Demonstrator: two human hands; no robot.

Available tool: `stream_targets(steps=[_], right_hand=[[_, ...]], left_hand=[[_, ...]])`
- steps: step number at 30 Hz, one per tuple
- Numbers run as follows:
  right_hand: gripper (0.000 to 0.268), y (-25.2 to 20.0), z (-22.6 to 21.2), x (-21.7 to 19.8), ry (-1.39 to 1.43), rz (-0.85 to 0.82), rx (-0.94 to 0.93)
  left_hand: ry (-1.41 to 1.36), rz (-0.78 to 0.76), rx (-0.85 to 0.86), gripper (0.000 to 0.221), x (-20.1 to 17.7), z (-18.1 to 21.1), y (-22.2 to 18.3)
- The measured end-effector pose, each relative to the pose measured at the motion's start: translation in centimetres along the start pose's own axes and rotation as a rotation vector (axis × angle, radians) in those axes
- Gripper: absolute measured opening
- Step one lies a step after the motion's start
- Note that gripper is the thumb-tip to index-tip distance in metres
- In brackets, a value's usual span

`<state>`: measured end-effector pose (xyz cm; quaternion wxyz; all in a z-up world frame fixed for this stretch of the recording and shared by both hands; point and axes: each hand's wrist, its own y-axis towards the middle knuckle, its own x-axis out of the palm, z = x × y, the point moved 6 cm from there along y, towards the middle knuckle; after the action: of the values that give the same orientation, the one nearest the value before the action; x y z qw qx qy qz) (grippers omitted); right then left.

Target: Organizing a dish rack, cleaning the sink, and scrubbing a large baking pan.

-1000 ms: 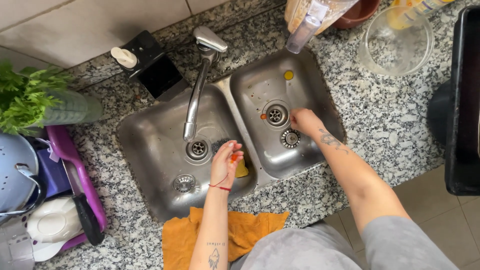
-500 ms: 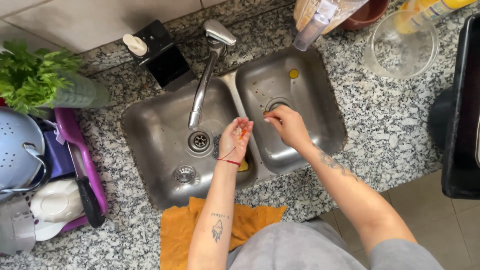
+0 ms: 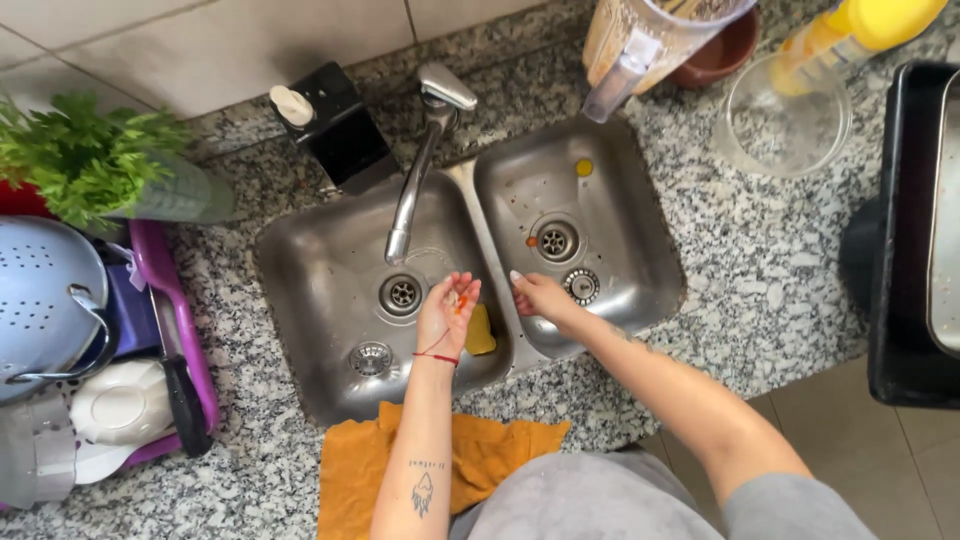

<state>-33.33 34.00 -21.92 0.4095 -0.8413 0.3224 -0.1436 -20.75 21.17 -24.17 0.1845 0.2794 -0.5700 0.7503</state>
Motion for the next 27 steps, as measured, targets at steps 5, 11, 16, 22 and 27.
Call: stream_targets(steps=[5,11,16,22,27], right_hand=[[0.04,-4.4,-3.0,0.6,-0.035,-0.028,-0.058],[0.094,-1.0,2.0,0.8,-0.325,-0.171,0.201],[0.092,-5.4,-1.3,2.0,-0.211,-0.229,0.259],[0.06,-7.4,-2.2,0.2,-0.101,-0.121,0.085],[0.01,-9.3,-5.1,-0.2,-0.53,0.184,-0.354]], left_hand=[[0.036,0.023,0.015,0.018,-0.2,-0.5,0.4],[0.061,0.035,0.006,0.018,-0.7,-1.1,0.4],[0.067,0.014,0.033,0.018,-0.7,-0.2,0.0],[0.089,0.026,0.034,0.018,-0.7,-0.6,-0.8],[0.121,0.021,0.061,0.018,-0.3,-1.7,-1.1]])
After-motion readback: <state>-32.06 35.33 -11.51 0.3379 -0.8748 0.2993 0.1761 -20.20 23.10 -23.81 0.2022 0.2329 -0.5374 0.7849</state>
